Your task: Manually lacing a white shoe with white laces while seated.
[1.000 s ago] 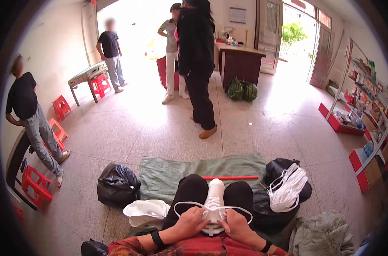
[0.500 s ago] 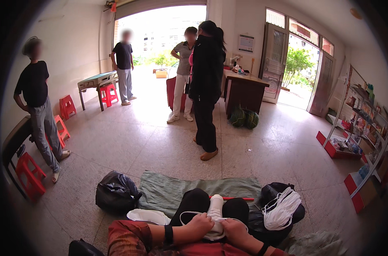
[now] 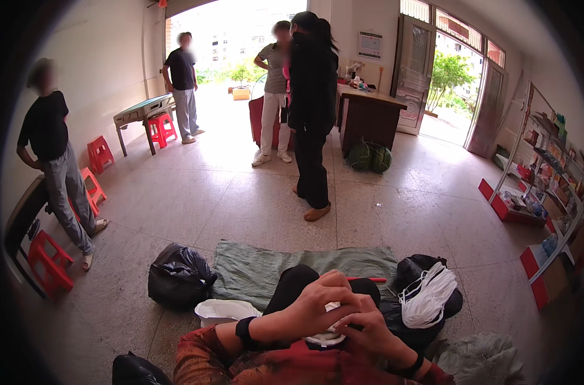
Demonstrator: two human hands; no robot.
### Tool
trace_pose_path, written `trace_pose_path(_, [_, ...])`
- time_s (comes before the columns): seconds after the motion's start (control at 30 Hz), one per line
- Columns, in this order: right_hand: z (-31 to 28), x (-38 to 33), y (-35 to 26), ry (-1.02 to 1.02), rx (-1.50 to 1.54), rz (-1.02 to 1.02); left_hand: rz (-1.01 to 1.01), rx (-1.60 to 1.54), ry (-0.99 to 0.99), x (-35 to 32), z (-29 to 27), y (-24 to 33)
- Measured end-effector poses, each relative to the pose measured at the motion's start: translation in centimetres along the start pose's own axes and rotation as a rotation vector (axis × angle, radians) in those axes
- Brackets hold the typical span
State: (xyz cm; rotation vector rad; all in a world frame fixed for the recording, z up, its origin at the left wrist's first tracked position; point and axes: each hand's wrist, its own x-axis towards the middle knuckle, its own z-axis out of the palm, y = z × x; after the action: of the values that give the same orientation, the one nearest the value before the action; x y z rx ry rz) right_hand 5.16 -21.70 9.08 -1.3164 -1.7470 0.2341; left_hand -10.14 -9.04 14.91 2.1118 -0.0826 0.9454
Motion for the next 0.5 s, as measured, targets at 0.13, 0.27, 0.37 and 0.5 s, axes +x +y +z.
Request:
trace_pose_path(0.13, [1.6, 0.6, 2.1, -0.053, 0.314, 0.185, -0.222, 0.020, 0.204, -0.9, 1.9, -2.6])
trace_pose_path(0.27, [2.6, 1.1, 5.6, 0.228, 0.311, 0.269, -0.470, -0.169, -0.050, -4.9, 2.6, -7.5])
trace_pose_path(0.37, [3.8, 1.4, 6.4, 0.245, 0.690, 0.478, -0.683, -0.556, -0.202, -6.5, 3.6, -9.5])
trace_pose_path(0.5, [-0.8, -1.1, 3.8, 0.329, 1.127, 0.571, -0.806, -0.965, -0.117, -7.9, 2.5, -9.2])
